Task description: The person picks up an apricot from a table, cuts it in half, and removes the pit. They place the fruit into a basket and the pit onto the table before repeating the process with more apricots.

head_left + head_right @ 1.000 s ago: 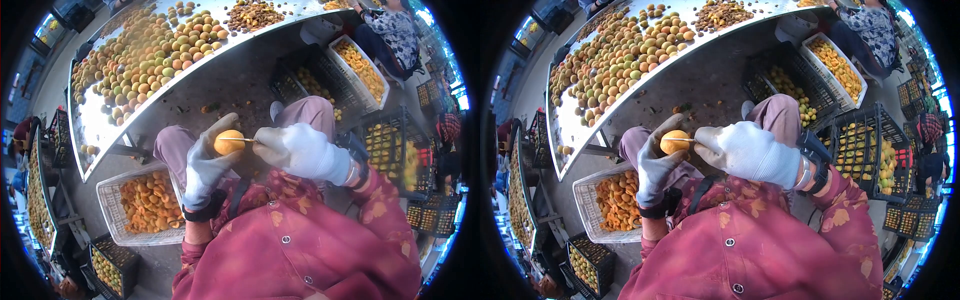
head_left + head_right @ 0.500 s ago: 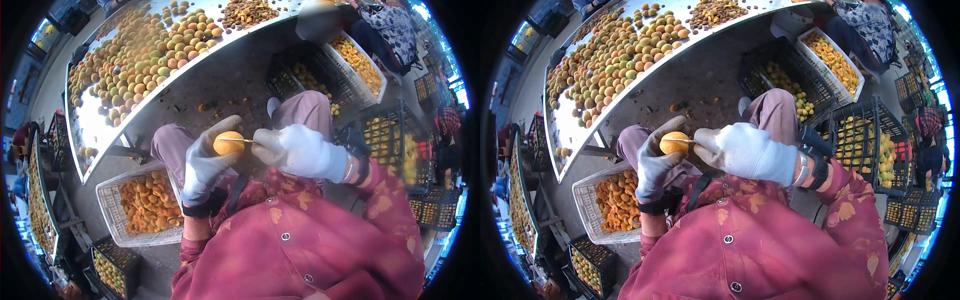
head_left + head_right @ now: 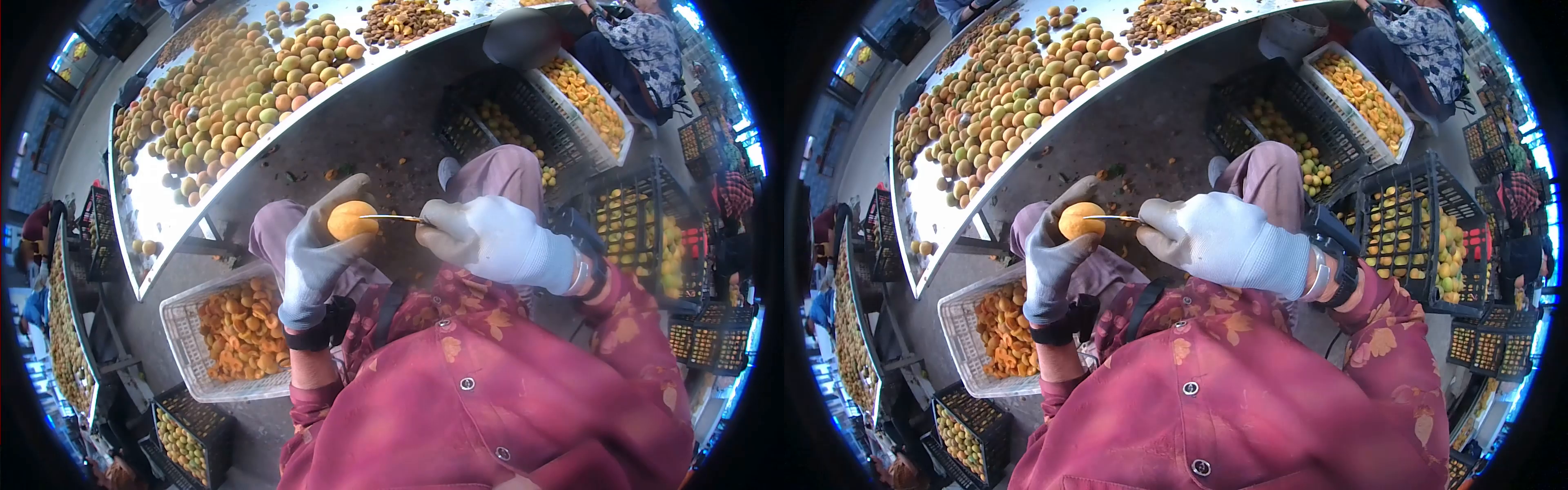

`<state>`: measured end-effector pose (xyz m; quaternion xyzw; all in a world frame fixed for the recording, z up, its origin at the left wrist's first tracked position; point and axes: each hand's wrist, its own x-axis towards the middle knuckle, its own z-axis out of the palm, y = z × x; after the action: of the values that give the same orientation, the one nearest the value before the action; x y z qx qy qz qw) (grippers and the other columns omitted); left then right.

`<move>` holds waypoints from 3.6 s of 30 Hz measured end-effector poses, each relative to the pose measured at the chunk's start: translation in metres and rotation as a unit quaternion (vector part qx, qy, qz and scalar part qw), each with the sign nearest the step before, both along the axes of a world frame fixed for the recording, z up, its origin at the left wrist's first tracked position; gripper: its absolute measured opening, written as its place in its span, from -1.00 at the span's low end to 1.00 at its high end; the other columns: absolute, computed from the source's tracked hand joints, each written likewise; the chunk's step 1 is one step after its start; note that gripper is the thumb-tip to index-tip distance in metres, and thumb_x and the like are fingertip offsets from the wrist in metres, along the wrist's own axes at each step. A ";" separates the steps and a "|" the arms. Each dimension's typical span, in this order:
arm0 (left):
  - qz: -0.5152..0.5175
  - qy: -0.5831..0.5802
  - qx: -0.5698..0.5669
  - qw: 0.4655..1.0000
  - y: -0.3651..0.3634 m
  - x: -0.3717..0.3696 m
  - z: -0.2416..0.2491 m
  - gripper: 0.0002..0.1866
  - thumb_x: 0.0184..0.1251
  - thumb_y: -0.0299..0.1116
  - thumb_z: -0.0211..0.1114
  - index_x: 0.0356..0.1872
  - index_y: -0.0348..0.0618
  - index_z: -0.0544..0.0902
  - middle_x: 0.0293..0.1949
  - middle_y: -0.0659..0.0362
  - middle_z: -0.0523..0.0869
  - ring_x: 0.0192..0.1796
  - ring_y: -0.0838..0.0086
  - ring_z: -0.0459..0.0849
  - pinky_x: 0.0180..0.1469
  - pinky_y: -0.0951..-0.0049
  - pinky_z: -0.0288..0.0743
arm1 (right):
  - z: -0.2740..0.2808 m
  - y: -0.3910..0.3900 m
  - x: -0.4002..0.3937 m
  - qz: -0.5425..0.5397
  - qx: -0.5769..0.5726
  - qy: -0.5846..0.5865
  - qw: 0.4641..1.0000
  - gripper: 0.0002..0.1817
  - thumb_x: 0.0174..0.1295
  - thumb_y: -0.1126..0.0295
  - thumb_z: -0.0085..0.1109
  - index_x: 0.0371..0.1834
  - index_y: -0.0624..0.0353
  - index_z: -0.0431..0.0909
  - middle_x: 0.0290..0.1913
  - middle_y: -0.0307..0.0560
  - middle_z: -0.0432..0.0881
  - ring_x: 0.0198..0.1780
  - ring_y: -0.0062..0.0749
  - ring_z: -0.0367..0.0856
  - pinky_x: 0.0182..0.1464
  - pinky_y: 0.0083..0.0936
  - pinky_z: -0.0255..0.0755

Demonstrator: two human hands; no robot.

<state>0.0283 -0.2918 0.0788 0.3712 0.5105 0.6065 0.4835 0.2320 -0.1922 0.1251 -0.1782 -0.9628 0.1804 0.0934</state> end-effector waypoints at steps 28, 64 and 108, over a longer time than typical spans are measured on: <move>-0.011 -0.315 0.092 0.945 0.016 0.027 -0.034 -0.13 0.07 -0.12 0.51 0.35 -0.36 0.32 0.06 0.07 0.65 -0.02 0.48 0.65 0.04 0.54 0.53 | -0.037 -0.024 -0.019 -0.105 -0.076 0.137 0.982 -0.80 0.33 0.25 0.09 -0.30 0.14 0.41 -0.58 0.14 0.55 -0.48 0.13 0.61 -0.50 -0.11 0.48; 0.014 -0.139 -0.013 0.990 0.013 0.033 -0.018 -0.47 0.28 -0.39 0.27 0.27 -0.30 0.41 -0.05 0.13 0.67 -0.07 0.54 0.63 0.06 0.57 0.50 | -0.029 0.004 -0.005 0.011 -0.019 -0.049 0.999 -0.80 0.30 0.37 0.06 -0.05 0.11 0.49 -0.20 -0.05 0.54 -0.55 -0.21 0.57 -0.52 -0.31 0.49; 0.012 -0.211 0.080 0.974 0.026 0.036 -0.054 -0.23 0.32 0.11 0.23 0.31 -0.34 0.32 0.08 -0.03 0.59 0.10 0.30 0.57 0.21 0.31 0.40 | -0.041 -0.019 -0.013 -0.170 -0.234 0.055 0.956 -0.67 0.36 0.04 -0.05 -0.05 0.03 0.48 -0.42 0.19 0.64 -0.36 0.23 0.62 -0.32 0.06 0.47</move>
<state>0.0640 -0.2661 0.0245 0.2662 0.3517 0.7157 0.5416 0.2193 -0.2109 0.0841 -0.3457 -0.8426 0.3917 0.1307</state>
